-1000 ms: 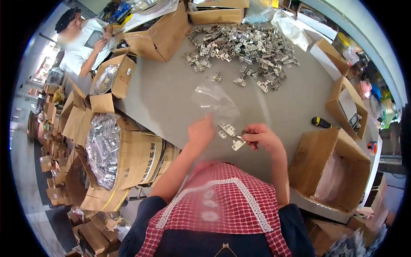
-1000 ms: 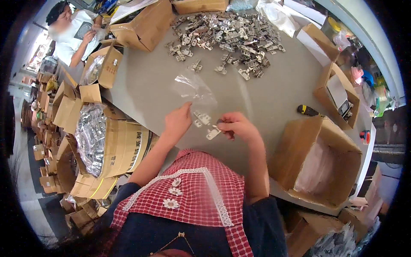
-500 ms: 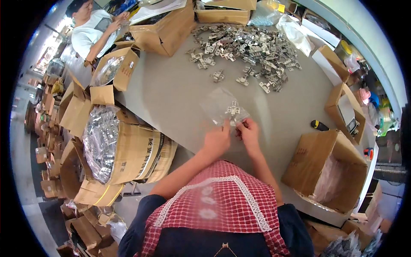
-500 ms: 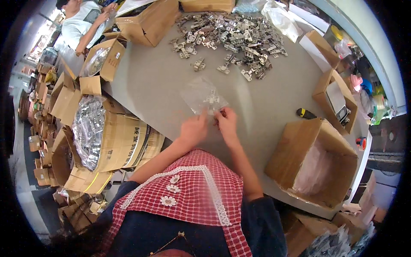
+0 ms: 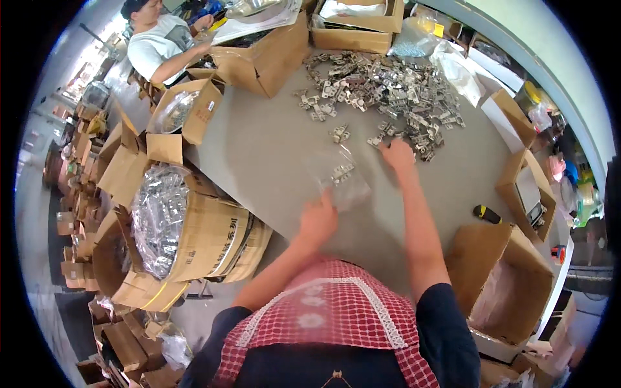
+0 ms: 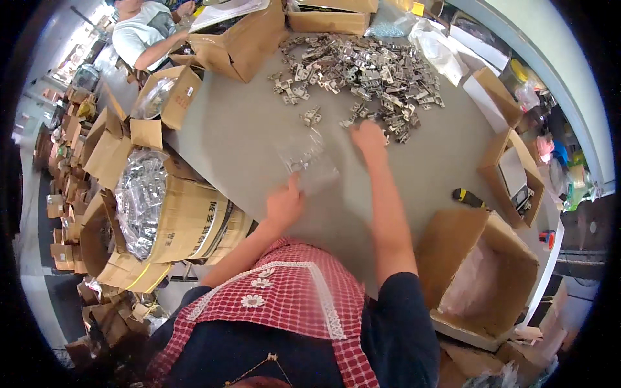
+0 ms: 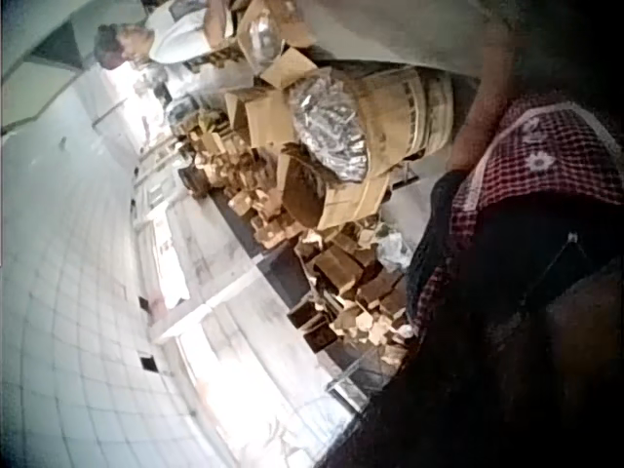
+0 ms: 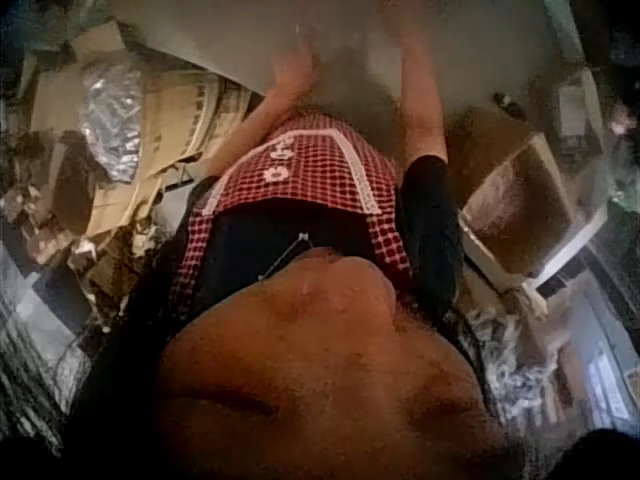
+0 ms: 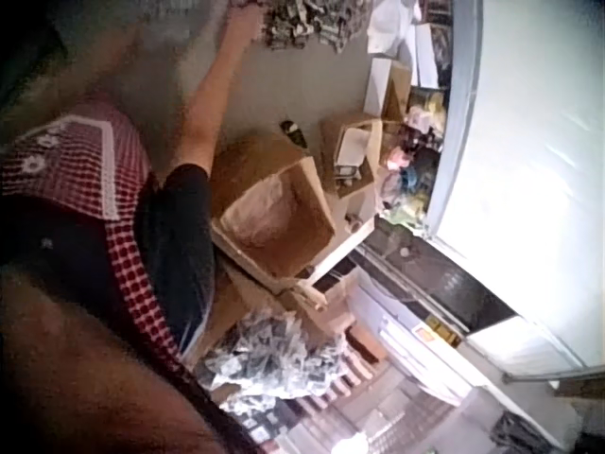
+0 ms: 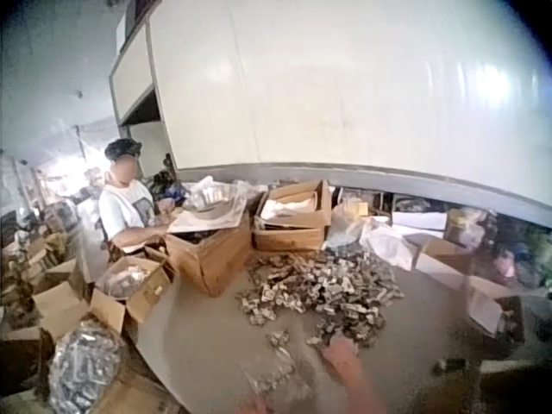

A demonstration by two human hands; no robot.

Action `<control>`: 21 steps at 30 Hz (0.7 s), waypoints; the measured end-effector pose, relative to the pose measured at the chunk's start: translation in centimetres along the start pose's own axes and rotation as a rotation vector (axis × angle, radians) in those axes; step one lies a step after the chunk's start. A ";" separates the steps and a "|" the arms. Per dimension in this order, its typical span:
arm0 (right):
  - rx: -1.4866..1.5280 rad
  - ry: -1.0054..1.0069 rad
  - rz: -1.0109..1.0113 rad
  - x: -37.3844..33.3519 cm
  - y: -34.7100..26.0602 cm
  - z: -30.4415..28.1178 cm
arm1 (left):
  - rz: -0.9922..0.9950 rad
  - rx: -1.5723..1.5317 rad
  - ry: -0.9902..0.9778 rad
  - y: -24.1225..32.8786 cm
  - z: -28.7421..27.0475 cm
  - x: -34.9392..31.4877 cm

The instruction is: The person places metal hinges one by one into small plastic bags by hand and then puts the filled bags into a cardboard box.

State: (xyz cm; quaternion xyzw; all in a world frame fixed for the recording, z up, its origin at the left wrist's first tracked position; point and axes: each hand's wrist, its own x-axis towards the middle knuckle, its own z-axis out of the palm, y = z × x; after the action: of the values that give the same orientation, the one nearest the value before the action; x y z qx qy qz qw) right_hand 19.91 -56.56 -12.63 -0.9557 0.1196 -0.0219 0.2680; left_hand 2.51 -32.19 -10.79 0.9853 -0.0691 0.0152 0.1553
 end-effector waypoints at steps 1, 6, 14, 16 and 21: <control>0.029 -0.272 0.101 0.8 0.0 0.1 | 0.006 -0.028 0.007 -0.2 0.0 0.0; 0.065 0.089 -0.033 -2.6 0.4 0.3 | -0.106 -0.097 -0.029 -0.6 -1.6 0.1; -0.019 0.370 -0.490 -13.1 4.2 -3.3 | -0.154 -0.130 -0.018 -3.3 0.3 0.0; -0.050 0.418 -0.512 -14.6 5.3 -4.3 | -0.136 -0.175 -0.019 -2.5 -0.1 0.1; -0.144 0.514 -0.487 -17.8 7.6 -3.3 | -0.128 -0.190 -0.007 -1.7 -0.6 -0.3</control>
State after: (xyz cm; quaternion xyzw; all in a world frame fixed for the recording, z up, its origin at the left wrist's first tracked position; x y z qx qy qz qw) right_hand 0.63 -60.27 -13.31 -0.9359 -0.0466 -0.3163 0.1478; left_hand 2.43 -30.33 -10.76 0.9686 -0.0079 -0.0046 0.2485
